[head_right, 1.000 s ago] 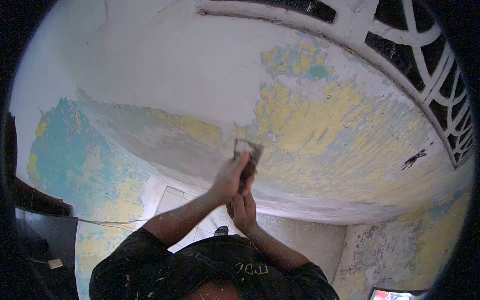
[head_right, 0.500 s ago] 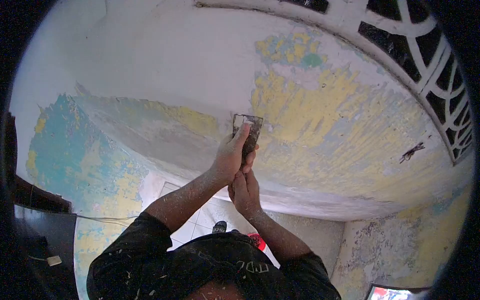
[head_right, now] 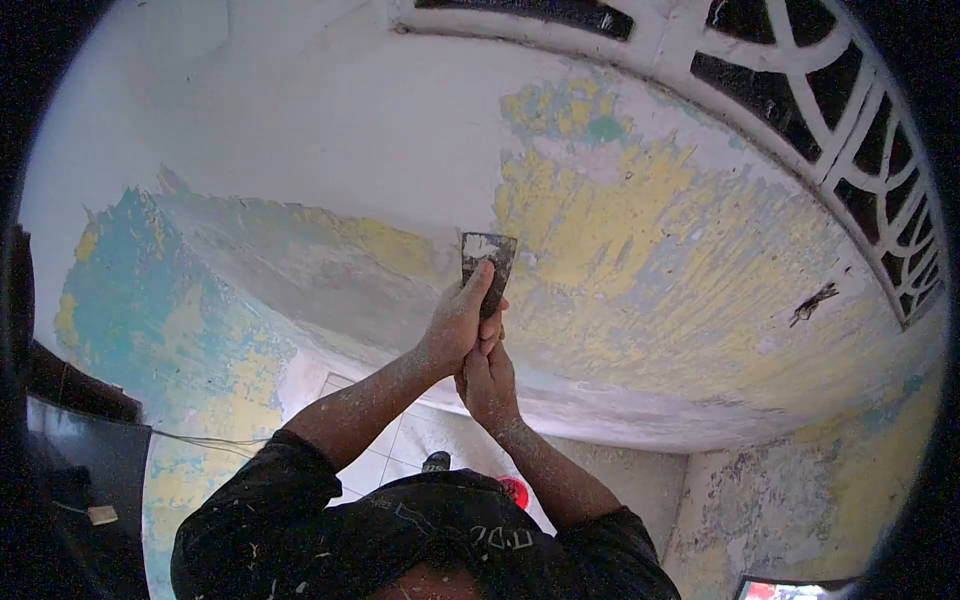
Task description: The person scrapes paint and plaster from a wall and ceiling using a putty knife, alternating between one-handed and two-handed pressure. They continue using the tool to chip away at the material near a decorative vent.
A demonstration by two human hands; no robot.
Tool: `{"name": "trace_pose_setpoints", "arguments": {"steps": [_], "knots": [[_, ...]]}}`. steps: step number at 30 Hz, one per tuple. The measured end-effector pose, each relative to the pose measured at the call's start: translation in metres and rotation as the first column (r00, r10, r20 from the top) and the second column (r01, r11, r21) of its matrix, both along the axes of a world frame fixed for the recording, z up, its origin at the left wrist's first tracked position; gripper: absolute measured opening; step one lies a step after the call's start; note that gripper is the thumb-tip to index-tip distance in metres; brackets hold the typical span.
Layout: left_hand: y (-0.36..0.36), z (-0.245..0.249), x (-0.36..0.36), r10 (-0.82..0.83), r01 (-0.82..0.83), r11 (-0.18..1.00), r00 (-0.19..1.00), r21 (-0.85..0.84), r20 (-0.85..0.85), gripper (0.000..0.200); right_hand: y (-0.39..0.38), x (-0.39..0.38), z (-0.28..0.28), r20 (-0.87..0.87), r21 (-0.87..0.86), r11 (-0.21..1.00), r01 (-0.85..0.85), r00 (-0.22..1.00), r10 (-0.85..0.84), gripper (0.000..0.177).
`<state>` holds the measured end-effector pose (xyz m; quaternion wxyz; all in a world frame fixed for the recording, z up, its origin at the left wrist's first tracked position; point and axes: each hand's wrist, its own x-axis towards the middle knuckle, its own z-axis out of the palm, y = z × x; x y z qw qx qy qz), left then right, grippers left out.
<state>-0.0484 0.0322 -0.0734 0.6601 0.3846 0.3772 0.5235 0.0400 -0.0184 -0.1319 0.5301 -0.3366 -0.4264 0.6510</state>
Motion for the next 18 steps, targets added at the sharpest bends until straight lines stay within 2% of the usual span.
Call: {"name": "trace_pose_setpoints", "arguments": {"steps": [3, 5, 6, 8, 9, 10, 13, 14, 15, 16, 18], "knots": [[-0.010, -0.017, 0.001, -0.008, 0.008, 1.000, 1.000, -0.016, -0.002, 0.062, -0.009, 0.001, -0.025, -0.037, -0.062, 0.998, 0.007, 0.999, -0.009, 0.023], [-0.029, -0.034, 0.003, -0.031, 0.031, 0.999, 0.997, -0.009, -0.072, 0.063, -0.029, -0.002, -0.043, 0.033, 0.104, 0.990, 0.090, 0.995, -0.094, 0.031], [-0.038, -0.038, 0.006, -0.070, 0.065, 0.996, 0.993, -0.057, -0.093, 0.064, -0.037, -0.015, -0.045, -0.059, 0.247, 0.928, 0.279, 0.960, -0.273, 0.037], [-0.021, -0.036, 0.011, -0.039, 0.048, 0.998, 0.980, 0.040, -0.195, 0.064, -0.022, -0.023, -0.016, -0.148, 0.216, 0.883, 0.416, 0.908, -0.392, 0.036], [-0.006, -0.016, 0.009, -0.014, 0.020, 0.999, 0.992, 0.051, -0.122, 0.064, -0.006, -0.007, -0.008, 0.004, 0.157, 0.964, 0.215, 0.976, -0.219, 0.035], [0.007, 0.009, 0.006, 0.012, -0.009, 0.998, 0.999, 0.067, -0.049, 0.064, 0.013, 0.010, 0.003, 0.137, 0.074, 0.997, 0.012, 0.990, -0.022, 0.034], [0.013, 0.049, -0.002, 0.034, -0.033, 0.986, 0.999, 0.164, -0.002, 0.064, 0.019, 0.004, 0.040, 0.113, 0.123, 0.992, 0.009, 0.993, -0.023, 0.031], [0.010, 0.044, -0.004, 0.035, -0.034, 0.985, 0.999, 0.167, -0.003, 0.064, 0.019, 0.002, 0.043, 0.103, 0.129, 0.992, 0.002, 0.995, -0.016, 0.031], [0.002, 0.032, -0.005, 0.035, -0.025, 0.982, 0.998, 0.189, -0.050, 0.065, 0.015, 0.001, 0.023, 0.142, 0.073, 0.997, 0.008, 0.990, -0.018, 0.032], [-0.006, 0.018, -0.004, 0.037, -0.016, 0.978, 0.995, 0.209, -0.095, 0.065, 0.000, 0.002, 0.016, 0.162, 0.110, 0.994, 0.010, 0.986, -0.027, 0.037], [-0.026, -0.019, 0.000, -0.056, 0.060, 0.997, 0.995, 0.049, -0.085, 0.065, -0.018, -0.003, -0.048, 0.012, 0.296, 0.953, 0.058, 0.998, -0.065, 0.068]]}}
